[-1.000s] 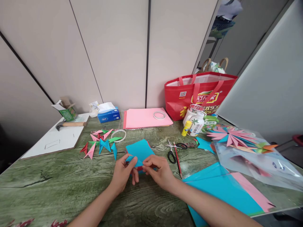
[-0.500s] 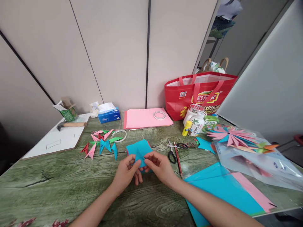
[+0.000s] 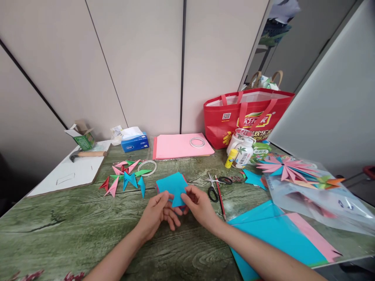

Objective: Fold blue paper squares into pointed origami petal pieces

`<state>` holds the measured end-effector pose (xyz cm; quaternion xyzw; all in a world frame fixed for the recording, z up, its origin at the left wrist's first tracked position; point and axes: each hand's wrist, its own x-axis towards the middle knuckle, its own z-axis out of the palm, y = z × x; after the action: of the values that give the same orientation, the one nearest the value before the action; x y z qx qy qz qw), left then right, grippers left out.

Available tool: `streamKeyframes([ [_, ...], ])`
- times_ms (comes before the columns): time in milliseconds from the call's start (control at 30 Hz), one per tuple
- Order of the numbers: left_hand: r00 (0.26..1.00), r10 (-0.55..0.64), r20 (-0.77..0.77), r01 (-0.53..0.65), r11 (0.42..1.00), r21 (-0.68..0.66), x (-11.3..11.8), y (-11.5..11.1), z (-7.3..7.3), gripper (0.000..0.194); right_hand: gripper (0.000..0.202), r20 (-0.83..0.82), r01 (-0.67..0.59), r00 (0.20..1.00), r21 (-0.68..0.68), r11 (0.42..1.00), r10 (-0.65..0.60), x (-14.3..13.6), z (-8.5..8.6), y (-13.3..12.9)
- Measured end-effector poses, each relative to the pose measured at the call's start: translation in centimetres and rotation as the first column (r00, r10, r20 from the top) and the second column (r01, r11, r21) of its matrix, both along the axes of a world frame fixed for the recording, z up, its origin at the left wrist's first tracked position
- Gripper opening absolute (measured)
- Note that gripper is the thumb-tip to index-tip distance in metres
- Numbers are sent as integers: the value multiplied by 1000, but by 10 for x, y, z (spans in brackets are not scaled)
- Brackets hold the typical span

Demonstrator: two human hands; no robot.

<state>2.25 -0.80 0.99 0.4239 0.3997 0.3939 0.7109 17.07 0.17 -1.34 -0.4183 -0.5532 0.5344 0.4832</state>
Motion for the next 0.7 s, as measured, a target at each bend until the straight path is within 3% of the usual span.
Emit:
streamKeyframes([
  [200, 989, -131, 68, 139, 983, -118, -3, 1, -2, 28, 25, 15, -17, 1000, 4, 1000, 17, -2, 3, -2],
  [467, 992, -119, 32, 122, 982, -147, -3, 0, 1, 33, 28, -29, -33, 999, -5, 999, 33, -3, 2, -1],
  [700, 990, -102, -99, 96, 993, -61, -2, -3, 2, 30, 25, -70, -56, 996, -38, 998, 54, -5, 3, -2],
])
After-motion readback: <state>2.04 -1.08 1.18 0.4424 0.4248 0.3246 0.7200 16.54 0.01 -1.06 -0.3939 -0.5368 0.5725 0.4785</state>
